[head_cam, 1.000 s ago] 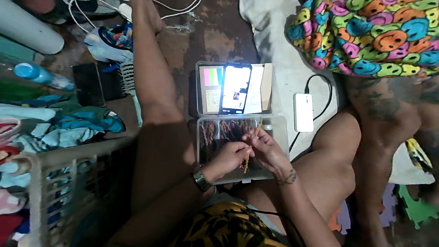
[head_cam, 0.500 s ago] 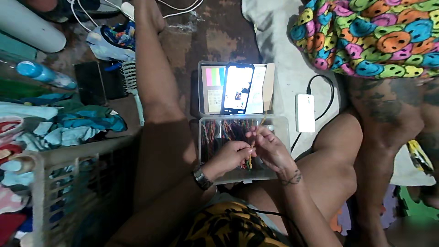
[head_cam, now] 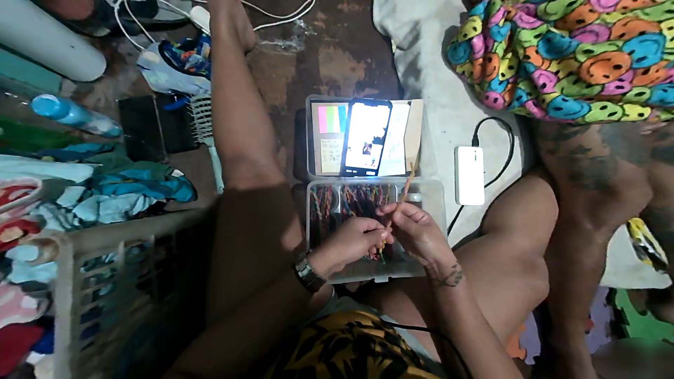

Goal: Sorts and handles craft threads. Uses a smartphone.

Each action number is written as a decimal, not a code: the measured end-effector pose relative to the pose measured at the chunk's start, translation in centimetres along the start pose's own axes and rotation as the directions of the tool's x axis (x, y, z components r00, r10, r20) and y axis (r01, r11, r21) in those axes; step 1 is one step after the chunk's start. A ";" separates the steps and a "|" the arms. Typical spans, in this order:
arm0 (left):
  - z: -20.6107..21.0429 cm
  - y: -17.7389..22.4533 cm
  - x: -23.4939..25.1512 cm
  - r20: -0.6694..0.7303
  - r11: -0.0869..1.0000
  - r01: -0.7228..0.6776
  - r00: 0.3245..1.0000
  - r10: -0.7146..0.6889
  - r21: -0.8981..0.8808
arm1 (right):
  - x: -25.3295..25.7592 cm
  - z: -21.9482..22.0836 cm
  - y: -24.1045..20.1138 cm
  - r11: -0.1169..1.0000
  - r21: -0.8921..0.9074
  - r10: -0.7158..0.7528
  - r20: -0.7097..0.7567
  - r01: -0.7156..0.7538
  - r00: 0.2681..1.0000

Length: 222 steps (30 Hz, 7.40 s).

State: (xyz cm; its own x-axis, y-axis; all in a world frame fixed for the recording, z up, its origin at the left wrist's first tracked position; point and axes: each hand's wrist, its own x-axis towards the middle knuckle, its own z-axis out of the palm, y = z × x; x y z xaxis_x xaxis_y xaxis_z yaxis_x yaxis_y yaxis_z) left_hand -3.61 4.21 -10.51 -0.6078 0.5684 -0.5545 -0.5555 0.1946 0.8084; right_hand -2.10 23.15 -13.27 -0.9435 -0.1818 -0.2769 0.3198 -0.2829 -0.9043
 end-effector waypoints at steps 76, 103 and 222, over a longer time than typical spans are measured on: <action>-3.2 -4.4 -5.4 -0.475 0.689 -0.243 0.569 0.671 0.683 | 4.2 9.7 1.1 0.558 -0.829 -0.024 -0.057 -0.034 0.998; -8.4 6.9 6.4 -0.430 0.972 0.016 0.898 0.090 0.236 | 11.0 2.7 -6.1 0.573 -0.801 -0.017 -0.221 -0.172 0.975; -1.3 7.6 -2.0 0.030 0.697 -0.697 0.703 0.710 -0.171 | 0.4 2.2 -10.0 0.944 0.254 -0.308 0.449 0.210 0.839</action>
State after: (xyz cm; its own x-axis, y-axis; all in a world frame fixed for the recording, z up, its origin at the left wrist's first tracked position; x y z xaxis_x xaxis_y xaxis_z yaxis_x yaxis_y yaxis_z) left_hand -7.37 3.49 -3.46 -0.8049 0.5621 0.1903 -0.0607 -0.3968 0.9159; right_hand -5.53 23.81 -3.59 -0.8512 -0.4885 0.1920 0.1253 -0.5443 -0.8295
